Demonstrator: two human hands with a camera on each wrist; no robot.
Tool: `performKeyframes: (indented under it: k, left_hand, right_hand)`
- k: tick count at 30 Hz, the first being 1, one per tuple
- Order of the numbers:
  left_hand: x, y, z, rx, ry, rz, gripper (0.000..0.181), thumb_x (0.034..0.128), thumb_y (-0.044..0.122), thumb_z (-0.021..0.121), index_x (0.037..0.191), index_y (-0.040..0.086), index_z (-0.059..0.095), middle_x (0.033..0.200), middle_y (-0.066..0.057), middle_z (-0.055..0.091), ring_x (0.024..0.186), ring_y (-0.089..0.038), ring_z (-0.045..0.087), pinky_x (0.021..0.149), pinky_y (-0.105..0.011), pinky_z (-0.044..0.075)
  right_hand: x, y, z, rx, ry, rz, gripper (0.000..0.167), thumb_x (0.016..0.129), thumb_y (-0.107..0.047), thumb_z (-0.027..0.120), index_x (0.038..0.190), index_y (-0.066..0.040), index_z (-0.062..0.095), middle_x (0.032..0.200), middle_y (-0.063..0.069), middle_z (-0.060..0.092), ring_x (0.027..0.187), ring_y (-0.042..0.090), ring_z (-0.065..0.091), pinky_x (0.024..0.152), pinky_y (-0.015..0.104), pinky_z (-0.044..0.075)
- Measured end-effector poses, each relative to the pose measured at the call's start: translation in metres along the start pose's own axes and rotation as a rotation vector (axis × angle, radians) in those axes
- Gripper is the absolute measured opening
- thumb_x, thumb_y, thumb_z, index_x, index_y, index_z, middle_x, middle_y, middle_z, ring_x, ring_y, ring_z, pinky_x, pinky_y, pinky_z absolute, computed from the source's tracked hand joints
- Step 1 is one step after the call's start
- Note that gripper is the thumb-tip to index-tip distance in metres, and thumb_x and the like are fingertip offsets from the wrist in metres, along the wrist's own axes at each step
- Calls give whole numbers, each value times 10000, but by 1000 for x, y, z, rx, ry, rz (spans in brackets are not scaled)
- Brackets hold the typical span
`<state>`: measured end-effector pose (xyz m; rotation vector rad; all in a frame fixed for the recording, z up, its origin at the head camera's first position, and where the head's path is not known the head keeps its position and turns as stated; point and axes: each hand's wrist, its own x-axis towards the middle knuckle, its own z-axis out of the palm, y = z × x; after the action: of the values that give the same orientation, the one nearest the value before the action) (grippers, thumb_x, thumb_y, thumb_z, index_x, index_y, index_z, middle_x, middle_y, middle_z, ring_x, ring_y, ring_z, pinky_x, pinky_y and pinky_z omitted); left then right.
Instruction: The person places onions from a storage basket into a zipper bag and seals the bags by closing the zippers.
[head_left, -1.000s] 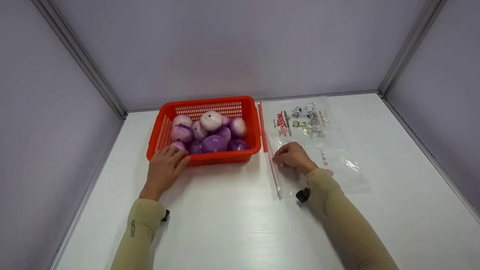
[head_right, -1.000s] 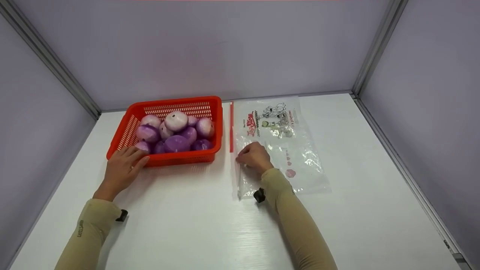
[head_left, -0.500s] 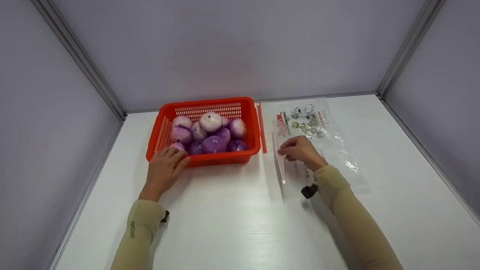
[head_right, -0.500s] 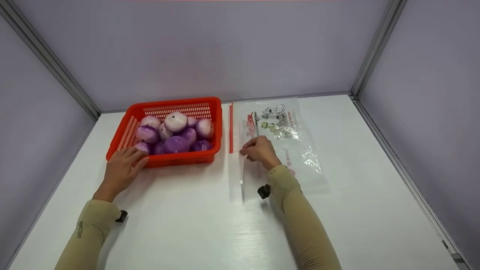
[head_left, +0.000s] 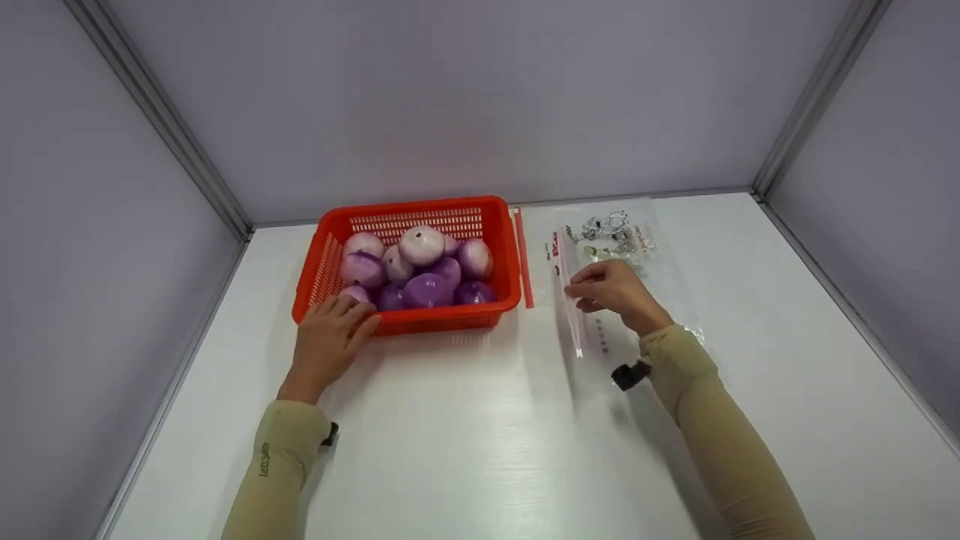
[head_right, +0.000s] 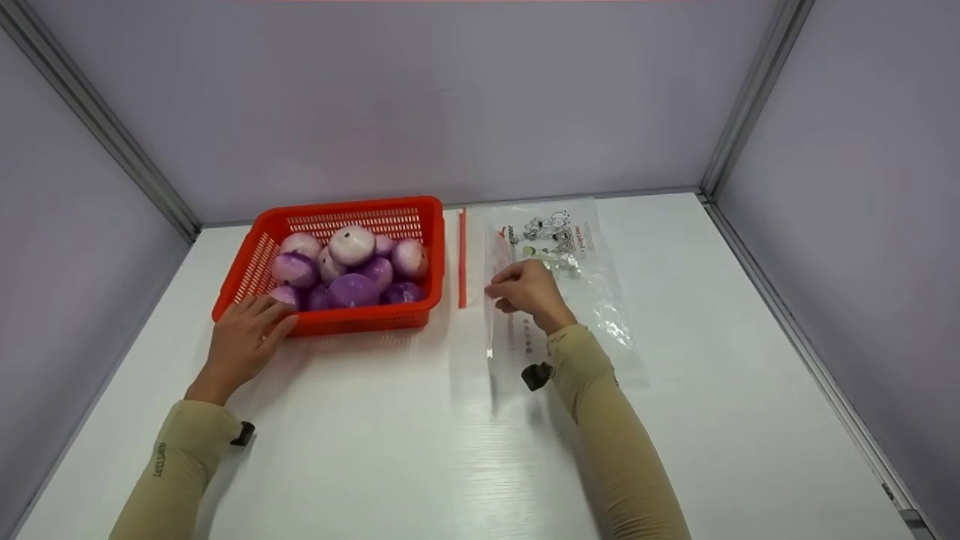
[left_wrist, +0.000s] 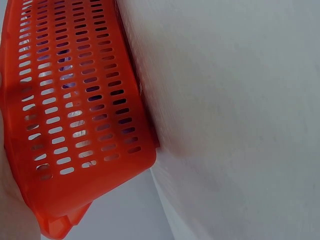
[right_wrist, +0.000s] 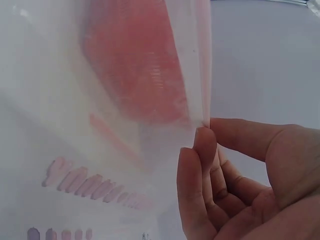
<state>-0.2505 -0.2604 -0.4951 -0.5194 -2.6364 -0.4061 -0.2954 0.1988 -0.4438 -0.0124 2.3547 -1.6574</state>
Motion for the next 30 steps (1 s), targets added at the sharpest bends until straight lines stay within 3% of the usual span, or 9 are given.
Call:
performKeyframes:
  k: [21,30]
  left_hand:
    - [0,0,1,-6,-4,-8,323,1036,434,593,1184,178,723,1112,-64,652,1110,-303,563,1016,-521,481]
    - [1,12,-8,8,-69,-66,383,1066,414,534,1257,132,710,1213,-107,654,1205,-346,549,1054,-563,453]
  right_hand:
    - [-6,-12,-11,11,-19,-50,259,940,-121,763,1098,66,680,866,16,709,748,116,684,791,291,624]
    - [-5,-11,-10,35,-11,-41,253,927,-97,769,1094,65,669,877,19,704,738,113,688,809,306,628]
